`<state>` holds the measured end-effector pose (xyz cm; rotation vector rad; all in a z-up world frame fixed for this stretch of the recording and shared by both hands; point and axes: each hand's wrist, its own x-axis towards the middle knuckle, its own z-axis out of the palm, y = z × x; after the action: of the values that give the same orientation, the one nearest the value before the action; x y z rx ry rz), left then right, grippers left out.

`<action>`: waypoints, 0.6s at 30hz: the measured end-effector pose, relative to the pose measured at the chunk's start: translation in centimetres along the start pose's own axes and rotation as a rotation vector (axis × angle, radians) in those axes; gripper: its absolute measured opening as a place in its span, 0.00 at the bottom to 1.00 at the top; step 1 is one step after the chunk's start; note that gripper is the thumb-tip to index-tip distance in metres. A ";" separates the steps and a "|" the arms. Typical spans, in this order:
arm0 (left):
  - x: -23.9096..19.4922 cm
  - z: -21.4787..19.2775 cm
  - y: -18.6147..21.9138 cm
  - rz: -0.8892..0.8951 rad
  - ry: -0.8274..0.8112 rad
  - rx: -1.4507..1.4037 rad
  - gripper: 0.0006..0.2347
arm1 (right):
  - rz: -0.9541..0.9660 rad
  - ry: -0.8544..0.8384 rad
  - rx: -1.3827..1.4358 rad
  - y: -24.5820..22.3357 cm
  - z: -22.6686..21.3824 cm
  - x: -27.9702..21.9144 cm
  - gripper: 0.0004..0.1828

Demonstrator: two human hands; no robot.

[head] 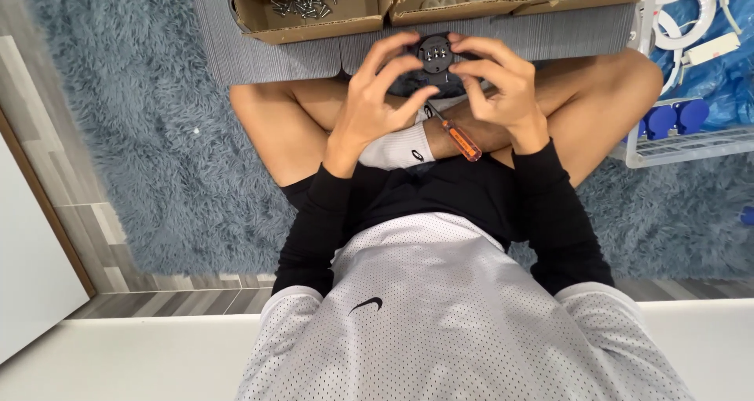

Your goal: Assembling electrical socket components using a manual screwdriver while sitting on the floor.

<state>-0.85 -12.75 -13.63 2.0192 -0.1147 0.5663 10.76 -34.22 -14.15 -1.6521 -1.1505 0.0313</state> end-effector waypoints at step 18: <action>-0.6 1.4 1.5 -0.064 -0.020 0.001 0.31 | 0.288 0.161 0.173 -2.8 0.6 -0.7 0.08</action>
<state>-1.38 -14.82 -13.23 2.0222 -0.0615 0.5065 8.23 -34.37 -12.61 -1.6212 -0.7609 0.1740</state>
